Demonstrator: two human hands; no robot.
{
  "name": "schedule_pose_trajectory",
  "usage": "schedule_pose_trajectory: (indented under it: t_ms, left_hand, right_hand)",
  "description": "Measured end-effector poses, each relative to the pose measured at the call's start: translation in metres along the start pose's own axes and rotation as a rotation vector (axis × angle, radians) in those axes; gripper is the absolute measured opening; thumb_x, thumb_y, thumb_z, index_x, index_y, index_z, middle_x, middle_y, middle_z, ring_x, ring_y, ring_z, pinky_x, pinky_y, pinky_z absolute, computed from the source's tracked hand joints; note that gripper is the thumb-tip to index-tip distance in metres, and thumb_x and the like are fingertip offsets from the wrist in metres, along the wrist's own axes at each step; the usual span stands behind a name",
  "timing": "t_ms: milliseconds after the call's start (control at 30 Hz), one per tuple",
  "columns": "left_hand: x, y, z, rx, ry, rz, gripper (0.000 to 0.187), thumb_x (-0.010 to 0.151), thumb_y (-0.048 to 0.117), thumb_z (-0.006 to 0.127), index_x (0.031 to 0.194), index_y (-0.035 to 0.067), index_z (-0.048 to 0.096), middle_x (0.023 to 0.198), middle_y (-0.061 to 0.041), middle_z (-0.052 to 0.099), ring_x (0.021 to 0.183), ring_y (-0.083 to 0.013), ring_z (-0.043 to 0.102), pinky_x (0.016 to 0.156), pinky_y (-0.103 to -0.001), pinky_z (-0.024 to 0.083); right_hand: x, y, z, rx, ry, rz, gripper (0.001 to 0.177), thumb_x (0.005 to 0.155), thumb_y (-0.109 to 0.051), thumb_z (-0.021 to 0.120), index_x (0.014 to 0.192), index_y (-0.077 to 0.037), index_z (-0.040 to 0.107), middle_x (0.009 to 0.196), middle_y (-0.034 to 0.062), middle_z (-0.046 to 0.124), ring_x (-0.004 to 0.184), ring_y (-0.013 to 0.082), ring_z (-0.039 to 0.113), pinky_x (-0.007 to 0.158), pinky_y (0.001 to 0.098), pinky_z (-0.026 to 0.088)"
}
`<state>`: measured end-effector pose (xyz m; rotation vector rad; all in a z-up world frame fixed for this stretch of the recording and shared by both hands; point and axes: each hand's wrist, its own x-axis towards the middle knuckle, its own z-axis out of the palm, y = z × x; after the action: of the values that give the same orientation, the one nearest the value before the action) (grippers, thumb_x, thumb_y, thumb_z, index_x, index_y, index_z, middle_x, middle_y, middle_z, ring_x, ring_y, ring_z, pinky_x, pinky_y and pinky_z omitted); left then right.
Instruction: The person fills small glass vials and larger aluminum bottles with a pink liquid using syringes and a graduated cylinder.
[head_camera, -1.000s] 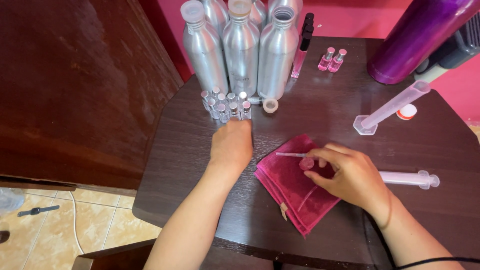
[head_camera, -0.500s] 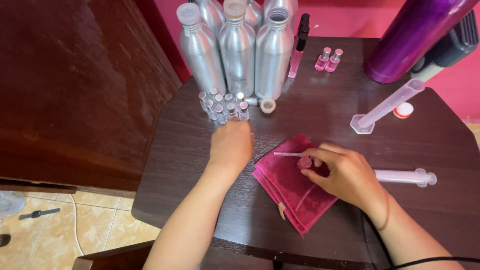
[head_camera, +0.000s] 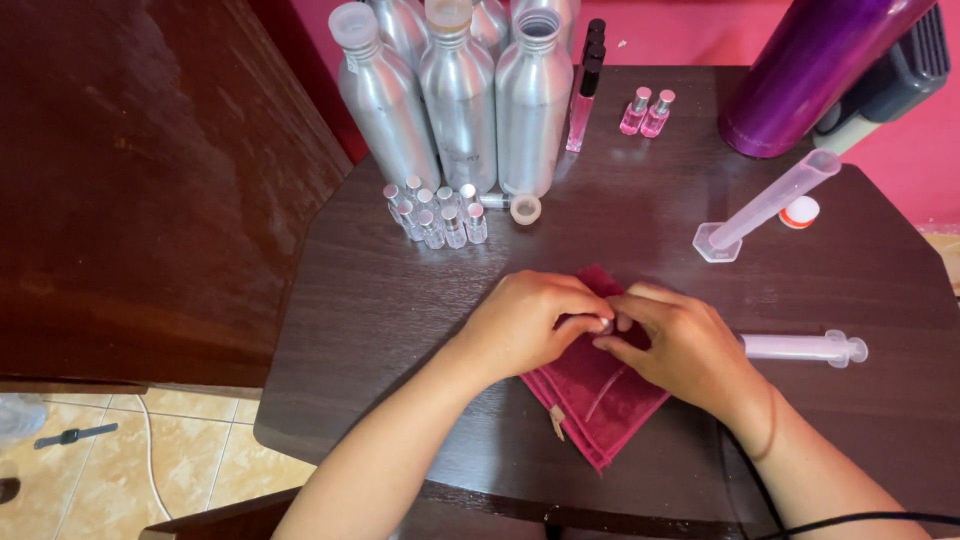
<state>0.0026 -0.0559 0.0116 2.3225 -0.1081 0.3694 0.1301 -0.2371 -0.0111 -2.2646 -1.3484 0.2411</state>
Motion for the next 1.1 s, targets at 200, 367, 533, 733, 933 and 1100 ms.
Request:
schedule_pose_trajectory:
  t_ms: [200, 367, 533, 733, 933, 1100]
  left_hand:
    - [-0.005, 0.0, 0.005, 0.316, -0.008, 0.033, 0.015, 0.1, 0.032, 0.059, 0.098, 0.029, 0.074, 0.096, 0.01, 0.074, 0.092, -0.0195, 0.074, 0.076, -0.039, 0.062]
    - [-0.008, 0.009, 0.01, 0.524, 0.021, 0.05, 0.02, 0.1, 0.037, 0.052, 0.086, 0.033, 0.067, 0.087, 0.018, 0.067, 0.082, -0.0128, 0.073, 0.068, -0.033, 0.061]
    - [-0.006, 0.017, 0.012, 0.622, -0.005, 0.012, 0.018, 0.094, 0.029, 0.052, 0.078, 0.034, 0.057, 0.078, 0.016, 0.056, 0.068, -0.0156, 0.07, 0.057, -0.035, 0.058]
    - [0.007, 0.005, 0.03, 0.633, -0.119, -0.084, 0.011, 0.086, 0.022, 0.057, 0.076, 0.027, 0.059, 0.078, 0.008, 0.062, 0.068, -0.0264, 0.072, 0.054, -0.043, 0.058]
    - [0.0, 0.017, 0.011, 0.559, -0.141, -0.083, 0.018, 0.091, 0.023, 0.053, 0.076, 0.032, 0.055, 0.078, 0.008, 0.06, 0.073, -0.027, 0.072, 0.058, -0.045, 0.058]
    - [-0.001, 0.028, -0.012, 0.152, 0.084, 0.108, 0.016, 0.101, 0.027, 0.056, 0.092, 0.017, 0.066, 0.094, -0.005, 0.069, 0.086, -0.0349, 0.073, 0.072, -0.049, 0.062]
  right_hand:
    - [0.002, 0.006, 0.005, 0.044, 0.005, 0.004, 0.035, 0.069, -0.028, 0.085, 0.103, -0.026, 0.076, 0.08, -0.0108, 0.071, 0.067, 0.0194, 0.067, 0.061, 0.0379, 0.057]
    - [0.003, 0.0, 0.002, 0.09, -0.013, 0.031, 0.03, 0.069, -0.025, 0.085, 0.098, -0.023, 0.078, 0.077, -0.0088, 0.072, 0.062, 0.0192, 0.065, 0.057, 0.037, 0.054]
    - [0.004, 0.005, 0.005, 0.157, -0.009, 0.066, 0.024, 0.066, -0.022, 0.087, 0.088, -0.023, 0.079, 0.071, -0.0058, 0.069, 0.063, 0.019, 0.066, 0.057, 0.0369, 0.055]
    - [0.006, 0.026, 0.025, 0.203, -0.005, 0.104, 0.021, 0.065, -0.021, 0.089, 0.078, -0.018, 0.073, 0.065, -0.0033, 0.062, 0.062, 0.0201, 0.063, 0.057, 0.0373, 0.052]
    - [0.007, 0.003, 0.007, 0.26, -0.025, 0.116, 0.025, 0.066, -0.014, 0.088, 0.089, -0.018, 0.081, 0.064, -0.0007, 0.062, 0.06, 0.0193, 0.062, 0.058, 0.0373, 0.053]
    - [0.005, 0.013, 0.013, 0.249, -0.025, 0.099, 0.028, 0.066, -0.019, 0.089, 0.092, -0.017, 0.08, 0.065, 0.002, 0.064, 0.062, 0.0218, 0.065, 0.06, 0.0392, 0.054]
